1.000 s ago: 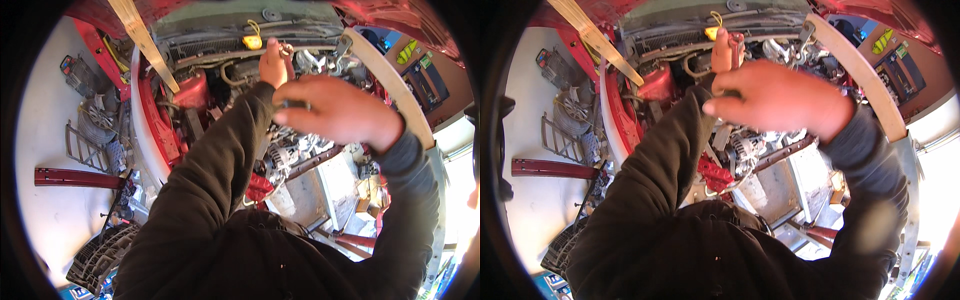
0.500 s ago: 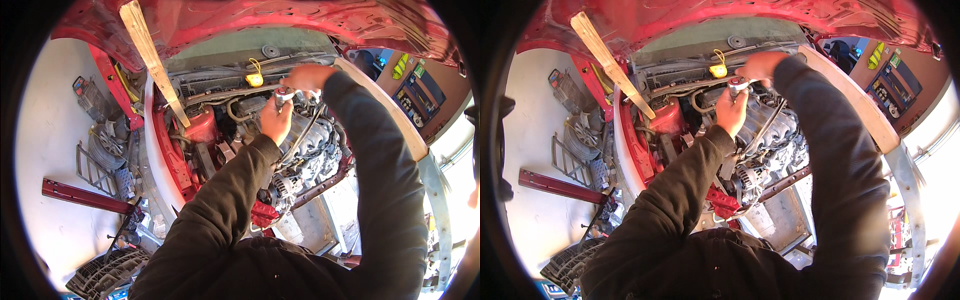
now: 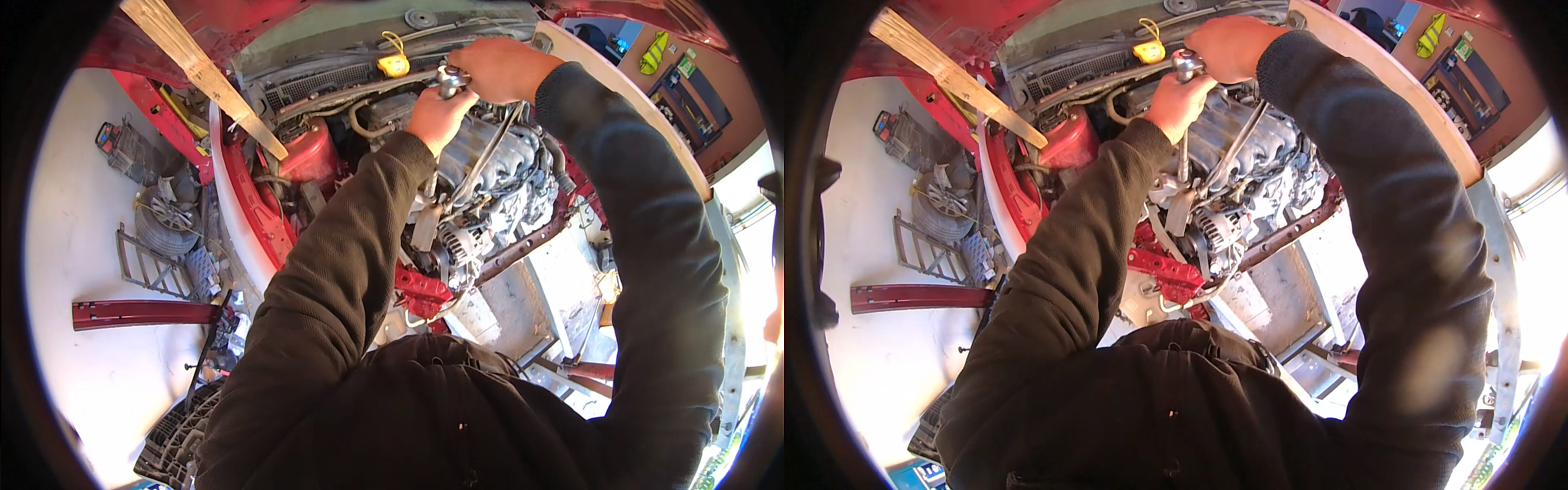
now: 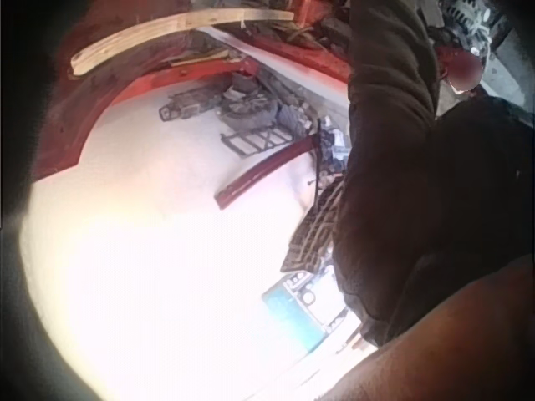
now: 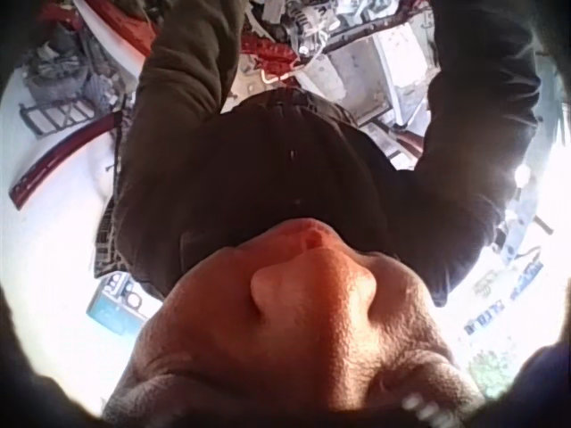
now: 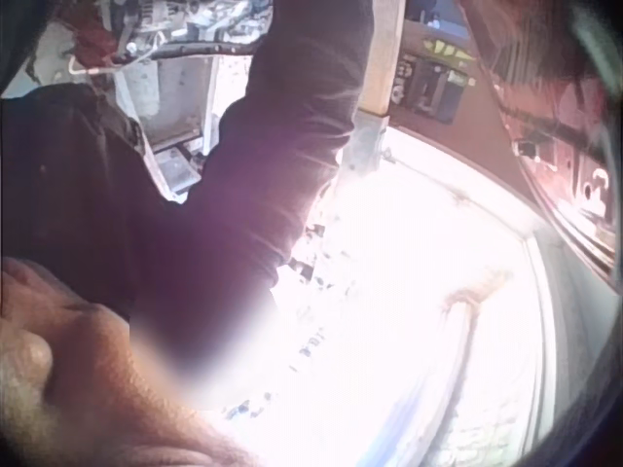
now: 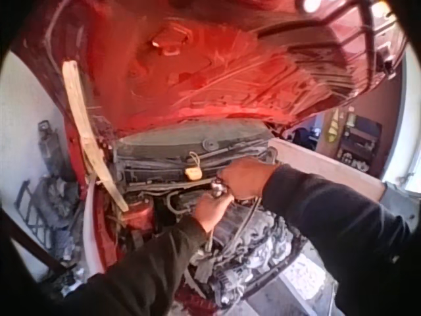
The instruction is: The person works on a car engine with the hood open, using a wrench to tighten bolts on a metal bracket. They retrieve a socket from a toolbox and attach it to the wrench before continuing to tighten bolts on the engine.
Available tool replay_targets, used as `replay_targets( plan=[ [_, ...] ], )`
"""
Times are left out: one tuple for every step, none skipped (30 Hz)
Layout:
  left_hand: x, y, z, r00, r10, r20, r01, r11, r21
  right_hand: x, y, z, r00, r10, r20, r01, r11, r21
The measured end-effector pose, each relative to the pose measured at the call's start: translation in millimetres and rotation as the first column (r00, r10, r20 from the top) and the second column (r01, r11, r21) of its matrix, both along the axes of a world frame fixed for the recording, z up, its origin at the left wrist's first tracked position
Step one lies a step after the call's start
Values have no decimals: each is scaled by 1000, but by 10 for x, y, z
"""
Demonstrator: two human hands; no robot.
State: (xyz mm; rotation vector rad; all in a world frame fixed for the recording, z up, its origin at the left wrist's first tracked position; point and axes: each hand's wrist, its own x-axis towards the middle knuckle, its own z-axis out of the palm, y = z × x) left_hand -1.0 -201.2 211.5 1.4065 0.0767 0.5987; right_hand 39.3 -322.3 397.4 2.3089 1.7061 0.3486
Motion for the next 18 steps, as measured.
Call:
replay_targets(
  plan=[
    [-21, 30, 9, 997, -73, 6, 73, 997, 11, 23, 10, -36, 999, 51, 10, -51, 998, 44],
    [-36, 47, 12, 997, -74, 29, 75, 997, -33, 18, 27, -37, 998, 68, -2, -68, 997, 35],
    [-58, 44, -2, 994, -95, 52, 98, 993, -66, -26, 45, -31, 998, 58, -2, -58, 998, 26],
    [-66, 24, -15, 994, 22, 103, -18, 999, -34, -85, 74, 4, 995, -6, -95, 4, 1000, -16],
    [-74, -41, -46, 966, 123, 227, -125, 992, -8, -149, 93, 53, 979, -108, -172, 98, 993, -64],
    [-71, -82, -67, 945, 273, 177, -290, 954, 77, -214, 97, 91, 946, -214, -243, 189, 974, -122],
    [-67, -164, -100, 897, 422, 133, -439, 888, 141, -257, 105, 136, 898, -321, -301, 275, 944, -184],
    [-41, -248, -114, 871, 437, 223, -468, 877, 112, -280, 101, 169, 866, -367, -338, 299, 924, -238],
    [-35, -296, -126, 873, 439, 213, -465, 881, 89, -278, 96, 178, 859, -342, -381, 290, 938, -187],
    [-43, -241, -116, 896, 390, 213, -421, 899, 122, -257, 87, 168, 849, -316, -424, 284, 949, -138],
    [-62, -190, -111, 934, 264, 239, -286, 956, 63, -228, 49, 110, 838, -287, -463, 278, 956, -88],
    [-73, -96, -83, 969, 105, 222, -118, 992, 46, -148, 91, 130, 912, -299, -282, 230, 940, -253],
    [-94, -4, -65, 986, -57, 155, 56, 998, 8, -94, 77, 85, 965, -150, -213, 122, 983, -140],
    [-185, 239, -30, 931, -362, -47, 361, 932, -34, -53, 18, 6, 992, -2, -125, -2, 999, -33],
    [-178, 255, -23, 919, -393, -31, 392, 920, -25, -25, -18, -30, 990, 137, -14, -136, 989, 62],
    [-179, 252, -30, 927, -372, -39, 371, 928, -32, -10, 12, -35, 996, -14, -86, 10, 999, -48],
    [-185, 238, -39, 935, -351, -51, 349, 936, -41, -23, 2, -31, 996, -8, -85, 4, 999, -42],
    [-154, 78, -77, 996, -90, 1, 90, 992, 92, -62, 12, 0, 997, -2, -83, -1, 999, -34]
  ],
)
